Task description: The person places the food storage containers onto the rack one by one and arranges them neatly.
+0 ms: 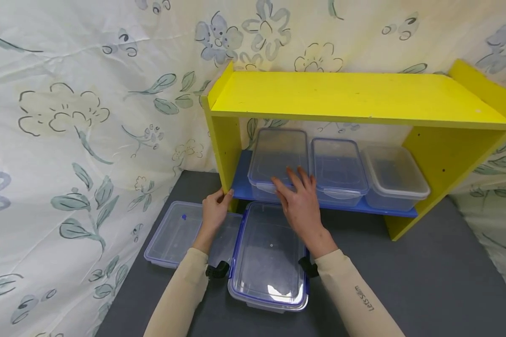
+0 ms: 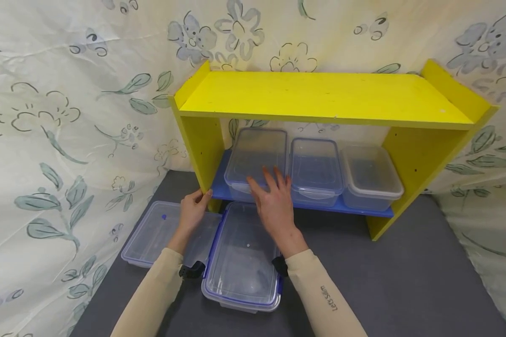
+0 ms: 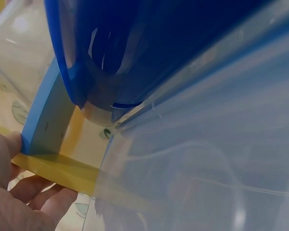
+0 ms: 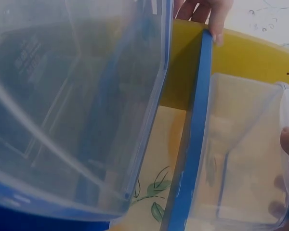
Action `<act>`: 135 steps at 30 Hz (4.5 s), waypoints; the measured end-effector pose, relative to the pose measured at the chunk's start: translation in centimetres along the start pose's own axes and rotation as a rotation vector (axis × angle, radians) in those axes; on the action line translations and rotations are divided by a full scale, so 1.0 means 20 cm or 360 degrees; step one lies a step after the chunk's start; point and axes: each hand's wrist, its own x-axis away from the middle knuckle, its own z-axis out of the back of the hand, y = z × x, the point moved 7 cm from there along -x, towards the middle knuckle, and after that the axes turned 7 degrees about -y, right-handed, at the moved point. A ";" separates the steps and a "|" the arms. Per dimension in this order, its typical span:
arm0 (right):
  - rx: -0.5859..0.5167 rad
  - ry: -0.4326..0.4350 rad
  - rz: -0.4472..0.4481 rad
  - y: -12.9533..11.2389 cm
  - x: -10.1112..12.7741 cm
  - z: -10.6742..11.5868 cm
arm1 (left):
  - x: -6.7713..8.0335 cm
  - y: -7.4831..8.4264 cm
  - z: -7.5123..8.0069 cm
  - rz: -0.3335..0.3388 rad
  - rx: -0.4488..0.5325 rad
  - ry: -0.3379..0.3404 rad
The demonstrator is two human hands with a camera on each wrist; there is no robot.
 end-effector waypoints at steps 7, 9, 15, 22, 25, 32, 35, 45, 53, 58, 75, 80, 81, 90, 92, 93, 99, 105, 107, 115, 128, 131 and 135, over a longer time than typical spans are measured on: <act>-0.0004 -0.0059 0.0004 0.01 -0.02 0.01 | -0.01 0.00 0.00 -0.0031 -0.0037 0.0005; 0.0002 -0.0071 0.0002 0.02 -0.03 0.01 | -0.01 0.00 0.01 -0.0032 -0.0045 0.0005; 0.0108 -0.0108 0.0030 0.01 -0.04 0.00 | -0.01 0.00 0.00 -0.0014 -0.0036 -0.0007; 0.0213 -0.0156 0.0033 0.00 -0.01 0.00 | 0.00 0.00 0.00 0.0007 -0.0028 -0.0010; 0.0132 -0.0067 -0.0018 0.00 0.04 0.03 | 0.01 0.00 0.00 0.0006 -0.0030 -0.0017; -0.0152 0.0131 -0.0095 -0.01 0.17 0.13 | 0.02 -0.02 -0.01 0.0010 -0.0027 -0.0006; -0.0202 0.0116 -0.0127 -0.02 0.20 0.15 | 0.01 -0.02 -0.01 0.0010 -0.0018 -0.0001; -0.0315 -0.0091 -0.0343 -0.03 0.29 0.20 | 0.02 0.00 0.01 -0.0010 -0.0010 0.0019; -0.0370 -0.0472 -0.0609 0.01 0.36 0.13 | 0.02 -0.01 0.01 0.0013 -0.0017 0.0025; -0.0430 -0.0693 -0.0736 0.04 0.42 0.06 | 0.02 -0.01 0.00 0.0016 -0.0007 0.0020; -0.0711 -0.0526 -0.0915 0.10 0.70 -0.06 | 0.03 -0.01 -0.01 0.0044 0.0006 0.0006; -0.0938 -0.0466 -0.1049 0.13 0.80 -0.10 | 0.03 -0.01 -0.01 0.0029 0.0002 0.0006; -0.0978 -0.0468 -0.1081 0.13 0.82 -0.11 | 0.03 -0.01 -0.01 0.0024 0.0003 0.0008; -0.1200 -0.0523 -0.1322 0.11 0.97 -0.14 | 0.03 0.00 -0.01 0.0021 0.0015 0.0000; -0.1280 -0.0531 -0.1370 0.10 1.00 -0.14 | 0.04 -0.01 -0.01 0.0020 0.0017 0.0005; -0.1316 -0.0539 -0.1396 0.10 1.02 -0.15 | 0.04 -0.01 -0.01 0.0018 0.0017 0.0006; -0.1561 -0.0575 -0.1469 0.04 1.10 -0.16 | 0.04 -0.01 -0.01 0.0021 0.0023 0.0006; -0.1741 -0.0570 -0.1371 -0.01 1.13 -0.16 | 0.03 0.01 0.00 0.0012 -0.0004 0.0027; -0.1827 -0.0547 -0.1286 -0.04 1.14 -0.15 | 0.03 0.01 -0.01 0.0012 -0.0008 0.0030; -0.2253 -0.0481 -0.1071 -0.14 1.15 -0.14 | 0.03 0.01 -0.01 0.0017 0.0023 0.0023; -0.2196 -0.0410 -0.1168 -0.12 1.18 -0.10 | 0.04 0.01 -0.01 0.0024 0.0023 0.0037; -0.2223 -0.0392 -0.1155 -0.13 1.18 -0.09 | 0.04 0.01 -0.02 0.0030 0.0034 0.0034; -0.2275 -0.0350 -0.1121 -0.14 1.17 -0.09 | 0.04 0.01 -0.01 0.0044 0.0032 0.0037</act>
